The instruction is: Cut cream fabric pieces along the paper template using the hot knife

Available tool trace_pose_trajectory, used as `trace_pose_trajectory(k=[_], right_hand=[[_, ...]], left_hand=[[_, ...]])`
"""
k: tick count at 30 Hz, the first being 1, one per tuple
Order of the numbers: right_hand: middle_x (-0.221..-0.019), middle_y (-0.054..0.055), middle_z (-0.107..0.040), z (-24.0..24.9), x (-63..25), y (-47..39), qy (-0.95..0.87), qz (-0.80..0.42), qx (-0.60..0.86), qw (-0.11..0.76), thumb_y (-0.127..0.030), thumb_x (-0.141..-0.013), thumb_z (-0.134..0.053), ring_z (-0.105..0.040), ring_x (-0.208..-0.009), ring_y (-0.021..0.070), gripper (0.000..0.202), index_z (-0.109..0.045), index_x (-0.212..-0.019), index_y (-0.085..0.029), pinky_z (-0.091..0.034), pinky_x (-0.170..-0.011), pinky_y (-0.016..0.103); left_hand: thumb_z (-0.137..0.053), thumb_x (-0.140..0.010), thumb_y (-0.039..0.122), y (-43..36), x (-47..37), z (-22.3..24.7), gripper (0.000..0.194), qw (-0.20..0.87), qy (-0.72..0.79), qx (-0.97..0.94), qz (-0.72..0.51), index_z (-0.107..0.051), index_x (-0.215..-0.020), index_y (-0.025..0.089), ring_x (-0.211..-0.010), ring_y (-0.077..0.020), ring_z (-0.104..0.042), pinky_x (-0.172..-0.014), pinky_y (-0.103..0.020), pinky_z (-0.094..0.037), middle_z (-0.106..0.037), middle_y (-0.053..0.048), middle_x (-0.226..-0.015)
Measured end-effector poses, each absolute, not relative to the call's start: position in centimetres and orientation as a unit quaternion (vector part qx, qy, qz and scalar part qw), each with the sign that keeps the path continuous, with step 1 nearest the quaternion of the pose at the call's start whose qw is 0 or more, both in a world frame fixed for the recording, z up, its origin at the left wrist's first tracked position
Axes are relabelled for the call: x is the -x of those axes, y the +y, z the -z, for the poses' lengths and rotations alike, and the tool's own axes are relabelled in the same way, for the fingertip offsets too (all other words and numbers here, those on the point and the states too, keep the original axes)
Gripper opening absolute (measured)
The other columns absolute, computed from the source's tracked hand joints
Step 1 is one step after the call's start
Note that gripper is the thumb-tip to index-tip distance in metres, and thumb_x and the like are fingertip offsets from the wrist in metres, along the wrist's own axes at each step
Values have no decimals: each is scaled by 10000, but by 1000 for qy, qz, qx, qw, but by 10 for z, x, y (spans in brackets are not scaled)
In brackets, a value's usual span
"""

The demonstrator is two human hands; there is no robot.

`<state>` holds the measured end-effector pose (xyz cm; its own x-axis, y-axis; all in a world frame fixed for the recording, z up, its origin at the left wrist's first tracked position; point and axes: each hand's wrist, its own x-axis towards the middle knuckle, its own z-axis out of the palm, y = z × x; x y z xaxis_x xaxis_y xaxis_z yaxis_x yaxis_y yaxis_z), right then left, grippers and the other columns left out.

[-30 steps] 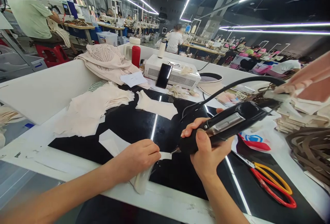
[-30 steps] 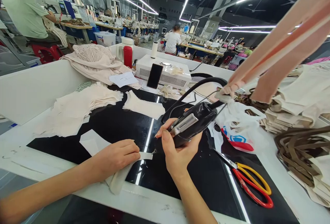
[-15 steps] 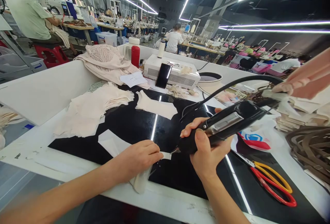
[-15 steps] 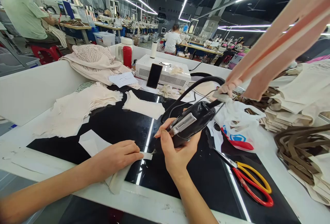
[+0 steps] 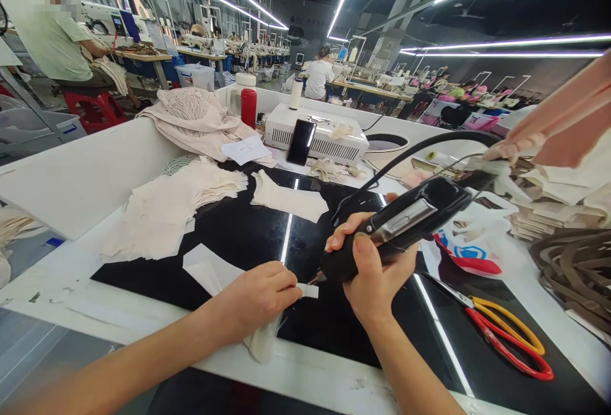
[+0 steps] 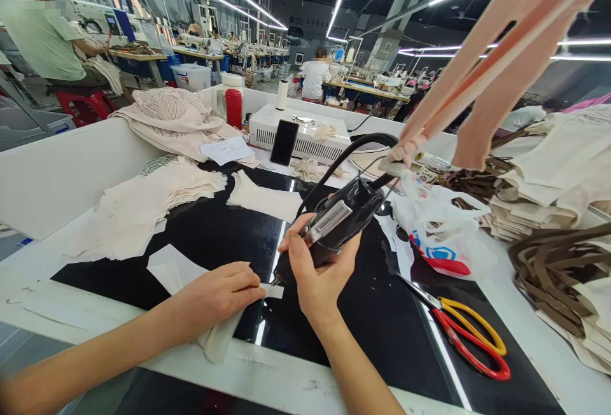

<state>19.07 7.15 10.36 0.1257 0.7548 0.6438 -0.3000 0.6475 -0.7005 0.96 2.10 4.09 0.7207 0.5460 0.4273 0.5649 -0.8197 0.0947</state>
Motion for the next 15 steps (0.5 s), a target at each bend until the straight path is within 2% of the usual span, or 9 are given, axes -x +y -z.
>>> trace_pose_trajectory(k=[10,15], right_hand=[[-890,-50,-660,-98,-185,71,-567,-368,211,706,-214,-955,-705,-642,-603,129,432,-501,-1321,-316,-574,-586,310],[-855,-56,-661,-104,-192,71,-551,-349,228,723,-235,-930,-733,-621,-594,132,474,-508,-1340,-318,-573,-572,311]], left_hand=[[-516,-997,3,21,-10,-36,237,31,-300,924,235,-625,-1175,115,-976,-198,-638,-972,-358,-574,-656,-65,-1038],[-509,-976,-29,21,-11,-37,272,19,-304,925,228,-625,-1169,122,-980,-195,-646,-1002,-379,-565,-661,-64,-1051]])
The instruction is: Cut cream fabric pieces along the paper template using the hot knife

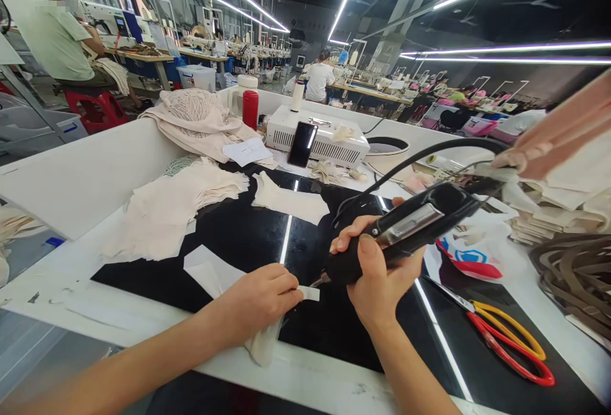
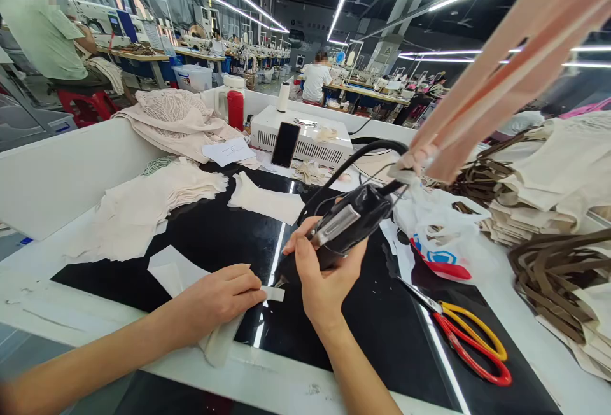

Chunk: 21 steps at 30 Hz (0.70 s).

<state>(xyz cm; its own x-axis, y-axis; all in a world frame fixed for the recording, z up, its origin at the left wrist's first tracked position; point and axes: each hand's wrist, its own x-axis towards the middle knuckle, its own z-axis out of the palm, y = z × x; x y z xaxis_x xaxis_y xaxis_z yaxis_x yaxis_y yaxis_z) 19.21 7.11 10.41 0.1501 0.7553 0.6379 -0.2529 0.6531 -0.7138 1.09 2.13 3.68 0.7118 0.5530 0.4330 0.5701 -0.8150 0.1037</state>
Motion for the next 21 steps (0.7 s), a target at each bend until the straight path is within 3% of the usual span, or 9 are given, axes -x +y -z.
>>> trace_pose_trajectory(k=[11,21], right_hand=[[-864,-49,-652,-102,-195,70,-551,-353,245,715,-232,-921,-729,-624,-591,138,500,-495,-1354,-321,-570,-567,319],[-849,-42,-649,-104,-193,58,-542,-384,215,716,-291,-906,-763,-627,-566,147,449,-526,-1287,-292,-574,-528,330]], left_hand=[[-549,-929,-68,20,-8,-37,320,28,-305,928,213,-605,-1169,137,-990,-196,-660,-998,-386,-572,-669,-61,-1074],[-500,-996,-15,21,-9,-39,254,15,-301,920,250,-620,-1169,128,-967,-191,-656,-986,-386,-581,-680,-64,-1044]])
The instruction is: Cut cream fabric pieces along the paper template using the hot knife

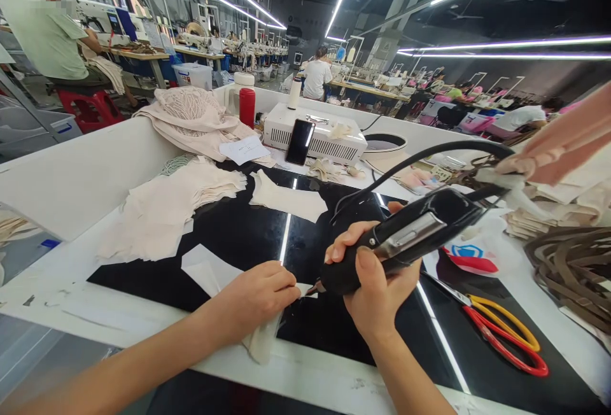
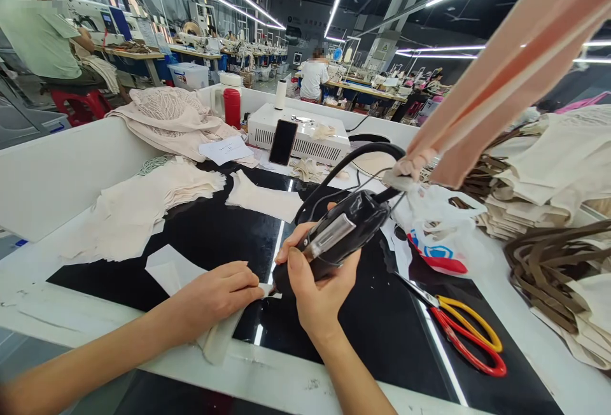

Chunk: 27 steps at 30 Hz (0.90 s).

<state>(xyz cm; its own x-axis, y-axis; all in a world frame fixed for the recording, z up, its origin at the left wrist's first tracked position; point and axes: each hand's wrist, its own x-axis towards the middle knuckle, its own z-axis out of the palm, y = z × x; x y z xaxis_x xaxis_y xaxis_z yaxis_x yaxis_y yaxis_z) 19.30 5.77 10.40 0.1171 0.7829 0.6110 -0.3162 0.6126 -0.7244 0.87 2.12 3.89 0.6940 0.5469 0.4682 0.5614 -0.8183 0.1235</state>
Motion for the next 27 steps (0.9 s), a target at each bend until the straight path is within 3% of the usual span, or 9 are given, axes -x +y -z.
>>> trace_pose_trajectory(k=[27], right_hand=[[-862,-43,-656,-99,-198,56,-543,-360,242,719,-241,-915,-756,-634,-583,136,448,-525,-1295,-297,-578,-557,314]], left_hand=[[-483,-946,-59,17,-5,-45,322,38,-309,916,251,-597,-1188,118,-996,-203,-649,-980,-376,-590,-658,-88,-1089]])
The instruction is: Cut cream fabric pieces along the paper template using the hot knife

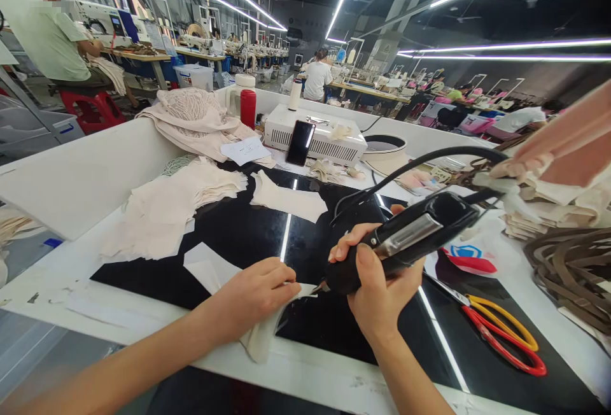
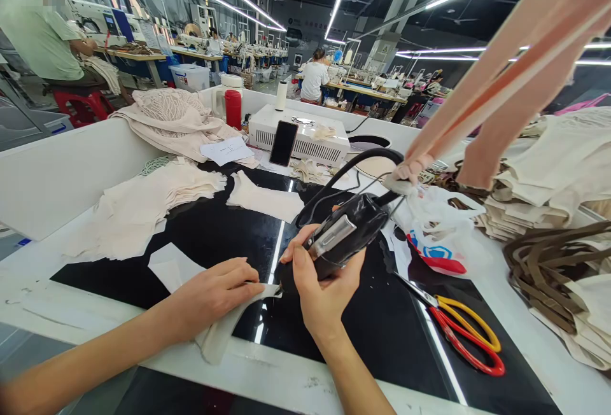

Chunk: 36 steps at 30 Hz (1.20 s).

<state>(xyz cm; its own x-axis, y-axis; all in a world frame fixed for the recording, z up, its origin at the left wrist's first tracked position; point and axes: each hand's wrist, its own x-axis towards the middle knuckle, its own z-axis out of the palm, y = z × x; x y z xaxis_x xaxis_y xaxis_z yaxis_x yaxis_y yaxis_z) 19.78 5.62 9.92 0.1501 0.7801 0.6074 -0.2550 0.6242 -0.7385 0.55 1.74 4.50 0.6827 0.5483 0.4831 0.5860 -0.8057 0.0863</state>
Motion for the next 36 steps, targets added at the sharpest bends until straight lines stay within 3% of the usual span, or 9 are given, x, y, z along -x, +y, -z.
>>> trace_pose_trajectory(k=[5,10,17,28,36], right_hand=[[-877,-40,-668,-101,-200,49,-540,-349,243,726,-200,-902,-769,-651,-602,139,513,-529,-1343,-306,-596,-576,317],[-887,-31,-677,-100,-203,42,-543,-334,245,730,-170,-904,-766,-661,-619,141,547,-536,-1380,-312,-599,-578,308],[-889,-22,-684,-100,-203,33,-540,-319,257,735,-166,-915,-766,-670,-625,139,562,-530,-1403,-317,-602,-572,295],[-875,-14,-690,-101,-200,23,-528,-319,256,744,-150,-897,-773,-668,-620,146,555,-539,-1374,-310,-601,-542,293],[-881,-16,-695,-101,-198,21,-531,-316,249,746,-138,-889,-784,-675,-628,141,549,-553,-1358,-305,-605,-561,281]], left_hand=[[-416,-869,-117,-9,-2,-49,437,31,-387,889,242,-559,-1208,119,-1073,-238,-643,-893,-360,-622,-629,-125,-1185],[-407,-842,-124,-24,-1,-37,527,-41,-438,871,218,-498,-1278,159,-1123,-234,-635,-925,-368,-627,-602,-113,-1249],[-437,-791,-130,-13,-8,-44,494,-24,-445,875,191,-515,-1189,152,-1087,-259,-657,-857,-377,-648,-632,-118,-1216],[-441,-815,-149,-7,-5,-45,496,-71,-442,883,140,-546,-1191,157,-1098,-252,-626,-946,-435,-620,-619,-83,-1193],[-448,-826,-137,-6,-3,-48,464,-44,-428,893,131,-555,-1181,142,-1074,-248,-648,-876,-375,-633,-639,-93,-1190]])
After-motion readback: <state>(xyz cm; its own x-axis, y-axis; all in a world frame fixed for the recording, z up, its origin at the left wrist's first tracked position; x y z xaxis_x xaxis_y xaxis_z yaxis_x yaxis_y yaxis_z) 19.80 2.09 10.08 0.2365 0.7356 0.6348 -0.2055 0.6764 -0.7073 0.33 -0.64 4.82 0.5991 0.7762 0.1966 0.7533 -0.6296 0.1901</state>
